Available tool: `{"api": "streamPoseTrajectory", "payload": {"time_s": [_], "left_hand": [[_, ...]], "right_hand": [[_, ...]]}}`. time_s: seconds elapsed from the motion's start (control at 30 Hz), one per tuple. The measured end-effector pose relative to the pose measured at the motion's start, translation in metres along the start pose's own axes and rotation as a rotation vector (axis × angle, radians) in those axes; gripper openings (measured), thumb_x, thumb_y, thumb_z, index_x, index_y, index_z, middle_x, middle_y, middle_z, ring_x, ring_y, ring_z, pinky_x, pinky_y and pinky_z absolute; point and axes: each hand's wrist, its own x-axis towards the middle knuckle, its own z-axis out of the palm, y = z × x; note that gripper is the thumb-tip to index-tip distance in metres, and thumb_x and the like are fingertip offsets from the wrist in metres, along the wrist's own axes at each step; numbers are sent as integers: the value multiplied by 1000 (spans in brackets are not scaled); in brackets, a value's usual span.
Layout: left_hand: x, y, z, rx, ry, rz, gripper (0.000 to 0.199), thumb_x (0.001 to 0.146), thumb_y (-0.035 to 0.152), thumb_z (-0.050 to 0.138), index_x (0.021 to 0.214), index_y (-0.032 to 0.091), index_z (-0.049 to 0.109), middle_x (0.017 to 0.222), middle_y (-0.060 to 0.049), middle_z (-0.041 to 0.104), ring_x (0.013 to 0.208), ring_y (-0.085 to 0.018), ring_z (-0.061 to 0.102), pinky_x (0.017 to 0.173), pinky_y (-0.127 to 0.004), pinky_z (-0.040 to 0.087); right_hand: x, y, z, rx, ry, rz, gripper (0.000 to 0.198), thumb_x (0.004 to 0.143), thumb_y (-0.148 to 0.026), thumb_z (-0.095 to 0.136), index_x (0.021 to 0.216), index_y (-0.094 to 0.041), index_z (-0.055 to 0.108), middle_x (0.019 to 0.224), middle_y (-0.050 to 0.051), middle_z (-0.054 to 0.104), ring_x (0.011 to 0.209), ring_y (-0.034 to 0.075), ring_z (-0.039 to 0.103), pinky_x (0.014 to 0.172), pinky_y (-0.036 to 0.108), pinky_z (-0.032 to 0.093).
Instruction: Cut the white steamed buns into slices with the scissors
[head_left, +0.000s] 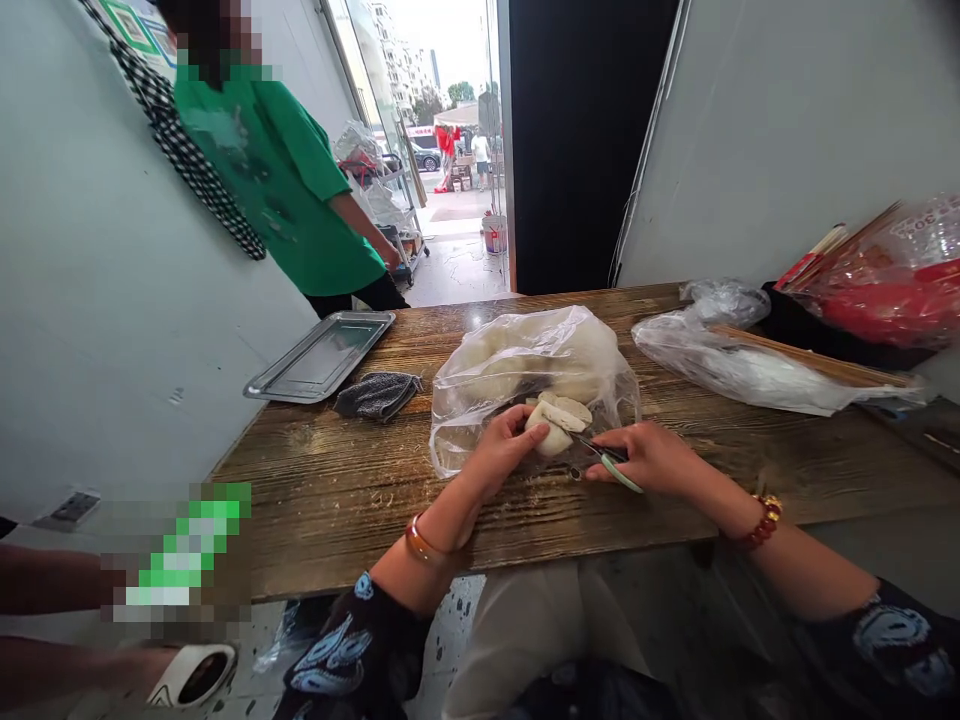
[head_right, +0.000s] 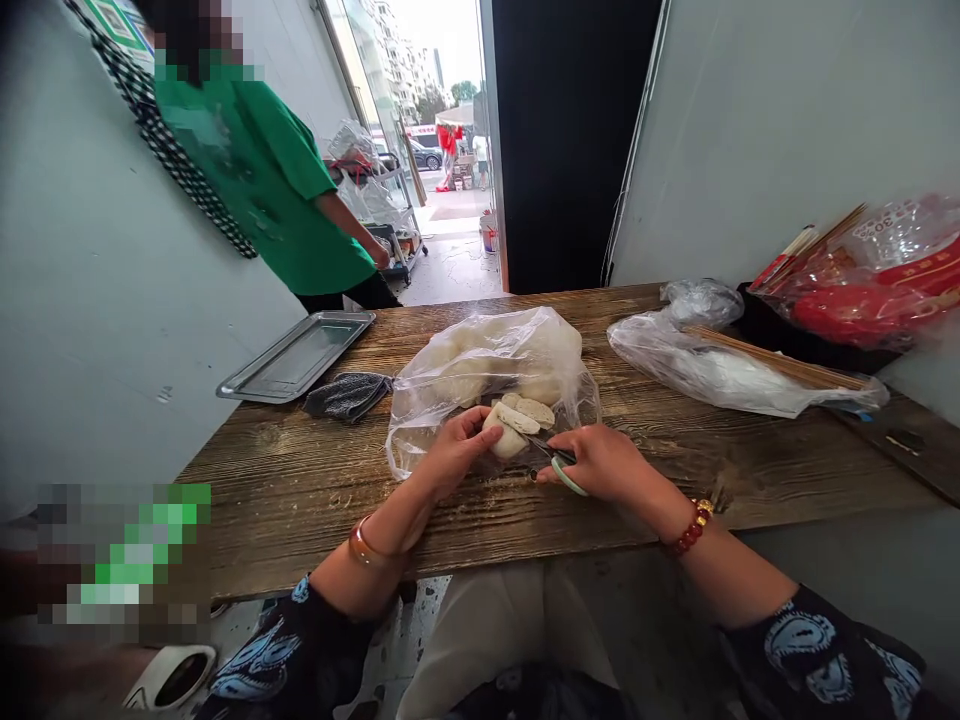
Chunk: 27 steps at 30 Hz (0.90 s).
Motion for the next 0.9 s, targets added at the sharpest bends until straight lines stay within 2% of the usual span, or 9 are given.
{"api": "streamPoseTrajectory", "payload": {"time_s": [0.13,0.27,0.33,0.53,0.77,0.9], "left_hand": [[-1,2,1,-80,-8,-33,55,65,53,82,100,14,65,90,-5,68,76,-16,60,64,-27,51],[-2,3,2,-62,-4,-16,51,67,52,81,98,14,67,87,-4,68,73,-15,59,63,-25,49],[-3,4,2,-46,-12,-12,49,69,51,80,98,14,68,87,-4,68,73,-15,59,65,-25,49],[-2,3,1,77,11,48,44,72,50,77,98,14,71,88,-4,68,76,-14,58,67,-24,45],[-1,2,-2,152,37,81,42,75,48,74,99,14,71,89,-5,68,78,-15,57,68,-24,44],[-1,2,-2,147,41,61,41,74,49,74,96,14,71,88,-5,69,77,-16,57,68,-25,45]], "right_hand": [[2,3,0,-12,-41,10,49,77,-62,64,94,-19,79,62,2,64,61,19,55,51,27,26],[4,3,-1,55,-65,-17,59,74,-59,68,116,-17,74,79,4,74,71,23,63,57,28,36],[5,0,-2,78,-78,-4,62,73,-59,69,120,-19,73,86,5,76,76,26,64,60,29,39],[13,-7,-2,77,-120,-32,53,73,-61,69,104,-19,76,76,3,72,69,23,61,59,28,39],[22,0,3,68,-104,-42,44,74,-62,67,78,-18,72,65,1,64,63,19,56,56,27,34],[19,2,3,90,-80,-71,41,77,-59,66,82,-19,74,65,0,64,64,18,56,55,26,31]]}}
